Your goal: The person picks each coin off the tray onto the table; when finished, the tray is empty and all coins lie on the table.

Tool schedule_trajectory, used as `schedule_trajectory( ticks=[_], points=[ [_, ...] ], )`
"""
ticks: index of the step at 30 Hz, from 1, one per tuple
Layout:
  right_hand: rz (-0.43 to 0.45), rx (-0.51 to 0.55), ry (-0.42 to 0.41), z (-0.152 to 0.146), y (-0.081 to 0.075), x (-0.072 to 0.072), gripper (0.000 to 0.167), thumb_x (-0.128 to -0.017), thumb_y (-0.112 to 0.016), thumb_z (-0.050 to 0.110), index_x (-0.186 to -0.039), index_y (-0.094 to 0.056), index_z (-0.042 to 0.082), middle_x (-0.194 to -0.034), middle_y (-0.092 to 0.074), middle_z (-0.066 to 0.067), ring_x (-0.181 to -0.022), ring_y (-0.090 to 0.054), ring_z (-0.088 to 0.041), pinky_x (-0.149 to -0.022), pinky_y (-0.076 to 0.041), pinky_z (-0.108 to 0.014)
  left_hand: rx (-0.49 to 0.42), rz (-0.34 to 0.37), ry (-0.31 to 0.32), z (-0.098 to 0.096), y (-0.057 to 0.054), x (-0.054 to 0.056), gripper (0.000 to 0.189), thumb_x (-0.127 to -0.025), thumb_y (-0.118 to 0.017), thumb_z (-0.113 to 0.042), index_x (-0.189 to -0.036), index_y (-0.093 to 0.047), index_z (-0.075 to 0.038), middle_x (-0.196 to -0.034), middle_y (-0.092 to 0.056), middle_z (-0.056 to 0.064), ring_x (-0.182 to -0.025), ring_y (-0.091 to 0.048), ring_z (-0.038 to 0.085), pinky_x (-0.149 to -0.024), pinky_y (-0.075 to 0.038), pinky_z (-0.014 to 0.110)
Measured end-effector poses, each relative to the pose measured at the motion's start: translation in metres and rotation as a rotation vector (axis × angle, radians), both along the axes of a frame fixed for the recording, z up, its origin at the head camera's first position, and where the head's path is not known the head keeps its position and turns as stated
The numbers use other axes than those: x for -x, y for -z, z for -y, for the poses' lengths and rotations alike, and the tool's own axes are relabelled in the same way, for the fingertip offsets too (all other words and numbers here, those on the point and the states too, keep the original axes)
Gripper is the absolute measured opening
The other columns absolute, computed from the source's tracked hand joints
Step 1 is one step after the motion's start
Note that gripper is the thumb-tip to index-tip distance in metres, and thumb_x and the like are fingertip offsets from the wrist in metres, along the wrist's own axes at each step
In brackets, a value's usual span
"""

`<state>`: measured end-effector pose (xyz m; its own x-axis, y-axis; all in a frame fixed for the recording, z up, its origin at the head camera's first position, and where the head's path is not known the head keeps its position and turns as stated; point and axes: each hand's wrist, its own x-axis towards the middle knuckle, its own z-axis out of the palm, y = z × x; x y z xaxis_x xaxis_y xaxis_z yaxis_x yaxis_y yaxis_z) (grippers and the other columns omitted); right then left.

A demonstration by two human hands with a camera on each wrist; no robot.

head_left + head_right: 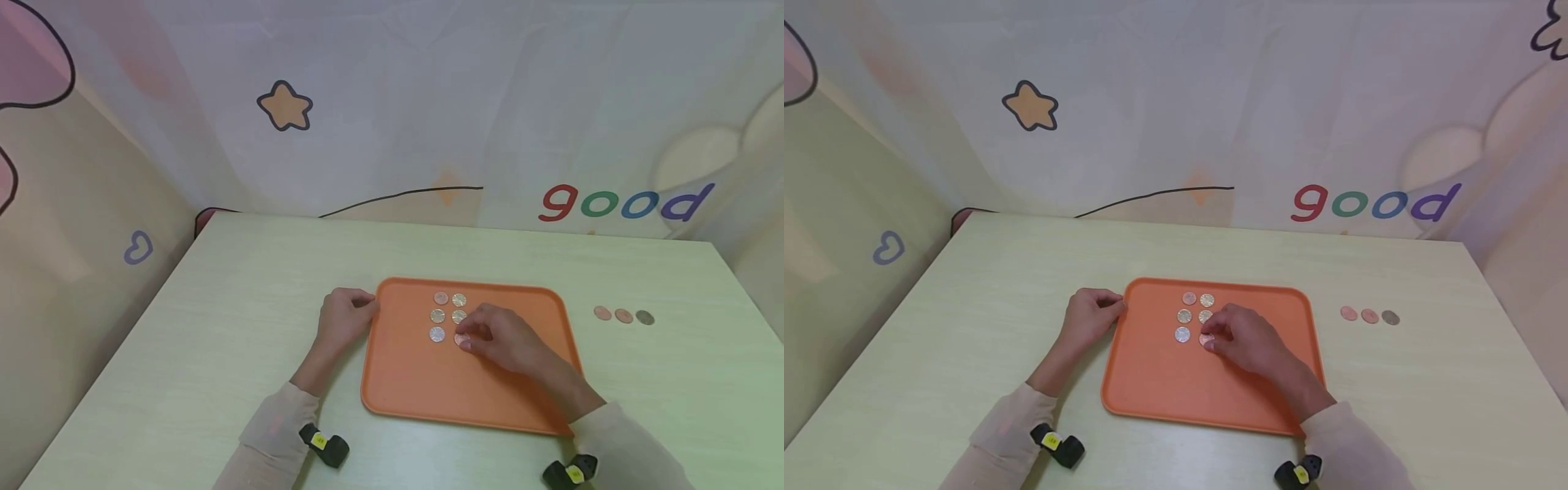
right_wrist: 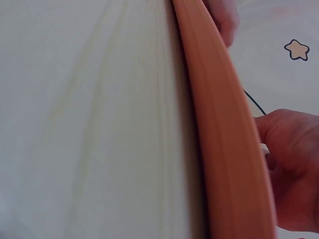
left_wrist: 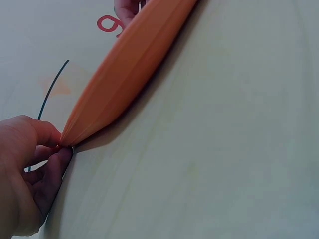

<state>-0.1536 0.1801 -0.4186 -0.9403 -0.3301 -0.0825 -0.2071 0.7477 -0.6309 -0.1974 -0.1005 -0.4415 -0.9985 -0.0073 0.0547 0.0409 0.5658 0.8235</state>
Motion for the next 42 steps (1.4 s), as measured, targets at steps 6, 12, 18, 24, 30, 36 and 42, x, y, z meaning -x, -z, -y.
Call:
schedule_trajectory(
  ticks=[6, 12, 18, 24, 30, 36, 42],
  points=[
    [0.002, -0.025, -0.013, 0.001, 0.0, 0.0, 0.015, -0.09, -0.077, 0.021, -0.105, -0.076, 0.016, -0.1, -0.068, 0.001, -0.09, -0.058, -0.015, -0.079, -0.049, -0.033, -0.004, 0.012, 0.001, 0.001, 0.0, 0.0, 0.015, -0.085, -0.068, -0.014, -0.088, -0.082, -0.008, -0.083, -0.079, 0.007, -0.073, -0.066, 0.013, -0.066, -0.05, 0.025],
    [-0.008, -0.074, -0.025, 0.003, -0.001, 0.0, 0.015, -0.091, -0.075, 0.022, -0.104, -0.07, 0.016, -0.105, -0.069, -0.001, -0.097, -0.061, -0.019, -0.09, -0.054, -0.043, -0.005, 0.018, 0.003, 0.001, 0.0, 0.0, 0.016, -0.086, -0.068, -0.015, -0.088, -0.082, -0.008, -0.084, -0.079, 0.007, -0.073, -0.067, 0.013, -0.066, -0.051, 0.024],
    [-0.015, -0.049, -0.029, 0.0, 0.002, 0.0, 0.014, -0.092, -0.073, 0.025, -0.102, -0.067, 0.018, -0.102, -0.069, 0.001, -0.097, -0.06, -0.018, -0.091, -0.052, -0.043, -0.005, 0.026, 0.001, 0.001, -0.001, -0.001, 0.017, -0.086, -0.067, -0.015, -0.088, -0.082, -0.009, -0.085, -0.079, 0.007, -0.075, -0.068, 0.014, -0.067, -0.051, 0.025],
    [-0.025, 0.008, -0.02, -0.003, 0.008, 0.0, 0.013, -0.091, -0.075, 0.026, -0.101, -0.069, 0.021, -0.093, -0.068, 0.006, -0.09, -0.058, -0.015, -0.083, -0.05, -0.034, -0.013, 0.02, 0.007, 0.0, -0.002, -0.001, 0.017, -0.085, -0.067, -0.014, -0.088, -0.082, -0.008, -0.085, -0.079, 0.008, -0.076, -0.068, 0.016, -0.067, -0.051, 0.025],
    [0.012, 0.087, -0.033, -0.007, 0.009, 0.002, 0.007, -0.092, -0.075, 0.017, -0.098, -0.073, 0.02, -0.09, -0.07, 0.006, -0.086, -0.056, -0.014, -0.077, -0.049, -0.024, -0.007, 0.029, -0.003, 0.001, -0.002, 0.0, 0.016, -0.085, -0.068, -0.015, -0.088, -0.082, -0.009, -0.086, -0.079, 0.007, -0.076, -0.068, 0.016, -0.067, -0.051, 0.024],
    [0.069, 0.097, -0.002, -0.007, 0.006, 0.004, 0.01, -0.095, -0.071, 0.023, -0.101, -0.077, 0.02, -0.098, -0.076, 0.005, -0.094, -0.059, -0.014, -0.085, -0.051, -0.029, -0.009, 0.035, 0.004, 0.0, -0.002, 0.0, 0.017, -0.085, -0.067, -0.015, -0.088, -0.082, -0.008, -0.086, -0.079, 0.008, -0.078, -0.068, 0.016, -0.068, -0.051, 0.025],
    [0.115, 0.159, 0.049, -0.01, 0.003, 0.004, 0.014, -0.094, -0.072, 0.025, -0.103, -0.08, 0.018, -0.1, -0.078, 0.001, -0.094, -0.061, -0.018, -0.076, -0.053, -0.027, -0.012, 0.047, 0.004, 0.0, -0.002, 0.0, 0.017, -0.086, -0.067, -0.015, -0.089, -0.082, -0.008, -0.086, -0.079, 0.008, -0.077, -0.068, 0.016, -0.066, -0.051, 0.024]
  ],
)
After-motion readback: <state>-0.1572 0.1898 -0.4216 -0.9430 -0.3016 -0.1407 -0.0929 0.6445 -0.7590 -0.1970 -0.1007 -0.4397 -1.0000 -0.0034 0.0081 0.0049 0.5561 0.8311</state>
